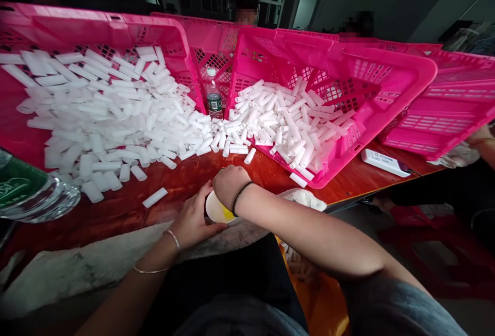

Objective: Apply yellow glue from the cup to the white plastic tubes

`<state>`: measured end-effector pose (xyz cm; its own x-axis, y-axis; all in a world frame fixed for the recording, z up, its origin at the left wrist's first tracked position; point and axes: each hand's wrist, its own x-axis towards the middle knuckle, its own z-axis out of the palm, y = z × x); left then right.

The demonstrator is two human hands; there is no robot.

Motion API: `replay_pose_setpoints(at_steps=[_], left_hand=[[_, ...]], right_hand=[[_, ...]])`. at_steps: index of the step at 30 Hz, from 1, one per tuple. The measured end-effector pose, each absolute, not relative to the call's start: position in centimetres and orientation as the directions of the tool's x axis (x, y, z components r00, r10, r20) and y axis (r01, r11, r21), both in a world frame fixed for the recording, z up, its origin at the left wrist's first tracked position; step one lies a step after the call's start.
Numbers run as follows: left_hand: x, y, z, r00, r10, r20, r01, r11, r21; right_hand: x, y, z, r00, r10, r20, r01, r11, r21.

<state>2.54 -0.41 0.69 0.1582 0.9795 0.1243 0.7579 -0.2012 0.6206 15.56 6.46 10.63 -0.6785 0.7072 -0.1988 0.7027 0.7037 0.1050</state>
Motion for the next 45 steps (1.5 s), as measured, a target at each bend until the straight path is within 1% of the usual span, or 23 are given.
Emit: replay_pose_setpoints(at_steps=[4,8,11,14,18,21,24,29,37,40,42,44,45], left_hand=[[2.6,-0.5,0.9,0.15,0.981,0.124,0.753,-0.194,0.629],[2.5,-0.5,0.9,0.154,0.983,0.102,0.747,-0.184,0.638],[2.4,-0.5,0.8,0.163,0.983,0.082,0.738,-0.177,0.652],[2.5,-0.6,0.9,0.156,0.985,0.08,0.729,-0.169,0.664],[2.6,-0.7,1.1,0.145,0.985,0.093,0.728,-0.17,0.665],[2.6,-0.7,1.0,0.145,0.985,0.097,0.731,-0.173,0.66],[2.5,-0.7,0.9,0.146,0.984,0.101,0.735,-0.177,0.655],[2.5,-0.7,0.9,0.156,0.982,0.102,0.74,-0.185,0.646],[2.5,-0.7,1.0,0.147,0.986,0.081,0.74,-0.164,0.652],[2.6,-0.8,1.0,0.143,0.986,0.086,0.744,-0.164,0.648],[2.6,-0.8,1.0,0.142,0.986,0.09,0.749,-0.166,0.642],[2.6,-0.8,0.8,0.142,0.985,0.097,0.754,-0.171,0.634],[2.6,-0.7,0.7,0.144,0.984,0.102,0.756,-0.176,0.63]], right_hand=[[14.4,6.4,10.2,-0.702,0.68,-0.21,0.683,0.727,0.07],[15.6,7.8,9.5,-0.745,0.634,-0.207,0.654,0.755,-0.045],[17.6,9.5,8.3,-0.751,0.639,-0.164,0.66,0.73,-0.179],[19.4,10.7,6.6,-0.743,0.662,-0.102,0.649,0.673,-0.355],[20.6,11.4,4.3,-0.744,0.667,-0.051,0.565,0.585,-0.581],[21.0,11.9,3.1,-0.763,0.646,-0.016,0.47,0.537,-0.7],[21.3,12.5,2.6,-0.792,0.611,0.014,0.382,0.513,-0.768],[21.3,14.1,2.3,-0.831,0.554,0.043,0.31,0.526,-0.792],[21.8,15.7,2.5,-0.854,0.52,0.016,0.339,0.579,-0.742],[23.1,15.8,3.5,-0.839,0.543,0.031,0.367,0.606,-0.706],[24.2,15.0,5.0,-0.824,0.562,0.072,0.38,0.641,-0.667],[24.9,13.1,6.9,-0.824,0.55,0.138,0.376,0.712,-0.593],[25.1,11.7,7.8,-0.835,0.523,0.172,0.366,0.76,-0.537]])
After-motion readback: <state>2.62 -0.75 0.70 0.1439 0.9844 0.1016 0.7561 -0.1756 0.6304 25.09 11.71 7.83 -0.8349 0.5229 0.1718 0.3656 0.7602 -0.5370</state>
